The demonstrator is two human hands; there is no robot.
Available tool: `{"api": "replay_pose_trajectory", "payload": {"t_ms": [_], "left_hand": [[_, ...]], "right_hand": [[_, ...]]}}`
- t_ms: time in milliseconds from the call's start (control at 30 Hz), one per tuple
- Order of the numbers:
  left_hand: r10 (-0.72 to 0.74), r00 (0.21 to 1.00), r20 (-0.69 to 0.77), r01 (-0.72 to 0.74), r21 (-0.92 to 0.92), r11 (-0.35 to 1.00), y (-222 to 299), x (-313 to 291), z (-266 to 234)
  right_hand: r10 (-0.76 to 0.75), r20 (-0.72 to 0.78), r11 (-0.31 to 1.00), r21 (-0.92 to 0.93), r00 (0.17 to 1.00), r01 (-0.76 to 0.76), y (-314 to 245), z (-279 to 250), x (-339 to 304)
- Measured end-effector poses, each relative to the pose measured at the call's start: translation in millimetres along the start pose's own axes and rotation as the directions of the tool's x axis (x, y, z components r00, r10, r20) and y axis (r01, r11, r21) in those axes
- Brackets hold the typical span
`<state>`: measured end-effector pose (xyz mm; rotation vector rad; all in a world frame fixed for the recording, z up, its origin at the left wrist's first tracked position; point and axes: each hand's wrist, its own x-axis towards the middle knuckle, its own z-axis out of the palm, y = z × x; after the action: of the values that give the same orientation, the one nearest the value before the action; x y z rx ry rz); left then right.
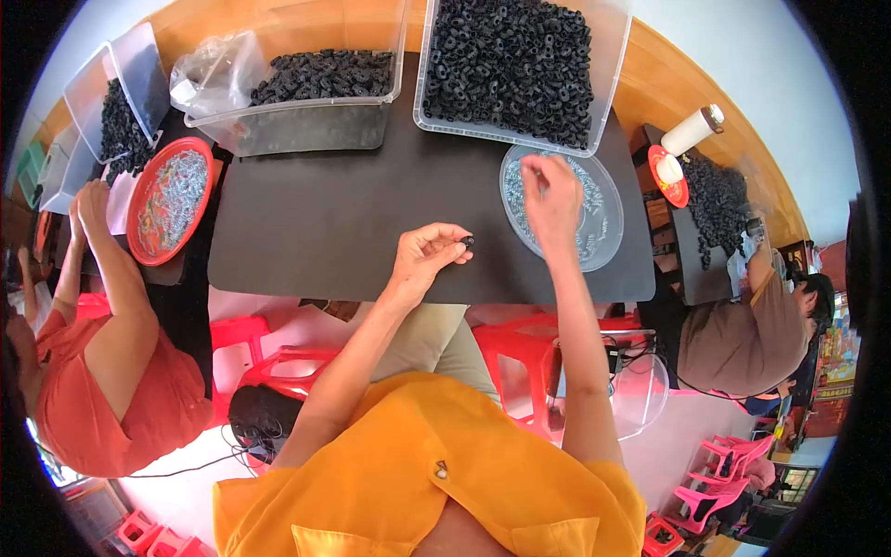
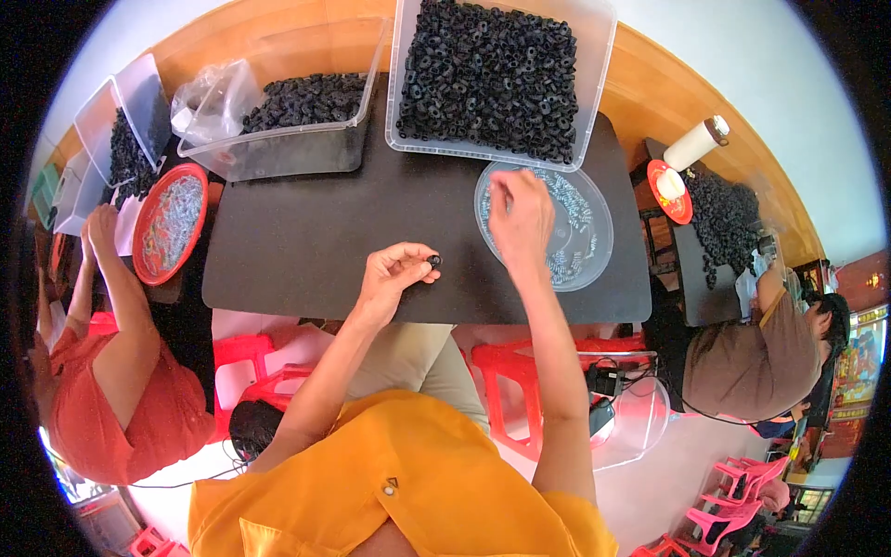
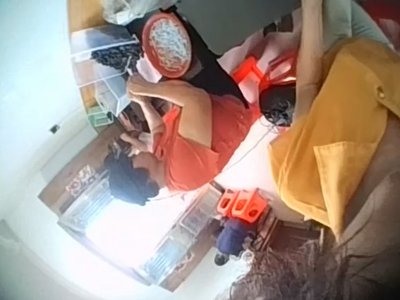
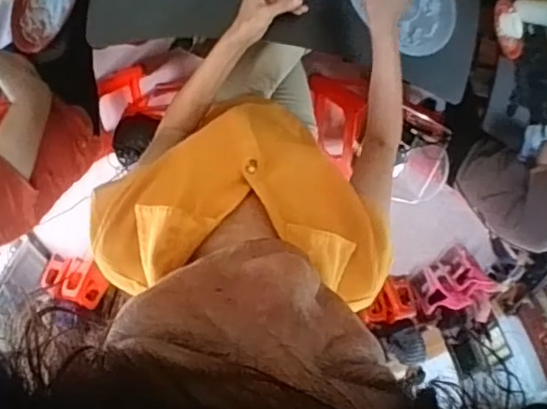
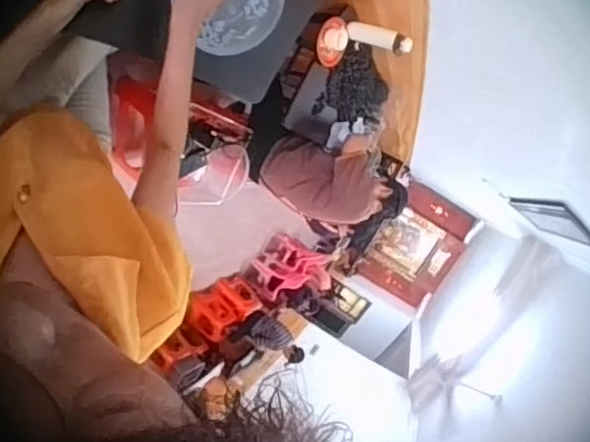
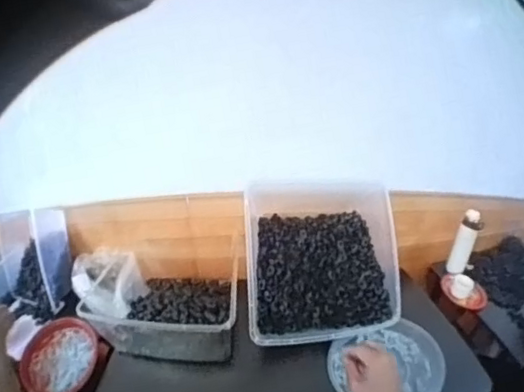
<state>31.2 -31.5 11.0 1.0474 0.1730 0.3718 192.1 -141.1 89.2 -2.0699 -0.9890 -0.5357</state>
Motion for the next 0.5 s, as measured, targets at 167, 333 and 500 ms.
{"api": "replay_pose_trajectory", "payload": {"t_ms": [167, 333, 500], "left_hand": [[0.017, 1.000, 0.011, -0.016, -0.006, 1.000, -4, 3, 0], [0.030, 0.999, 0.016, -0.030, -0.042, 0.999, -3, 2, 1], [0.014, 1.000, 0.022, -0.013, -0.032, 0.999, -2, 2, 0]], "right_hand": [[-0.034, 0.046, 0.974, -0.223, 0.998, 0.043, 30, 31, 57], [0.133, 0.250, 0.949, -0.310, 0.959, -0.050, 37, 61, 75], [0.112, 0.321, 0.966, -0.258, 0.940, -0.028, 36, 60, 80]]}}
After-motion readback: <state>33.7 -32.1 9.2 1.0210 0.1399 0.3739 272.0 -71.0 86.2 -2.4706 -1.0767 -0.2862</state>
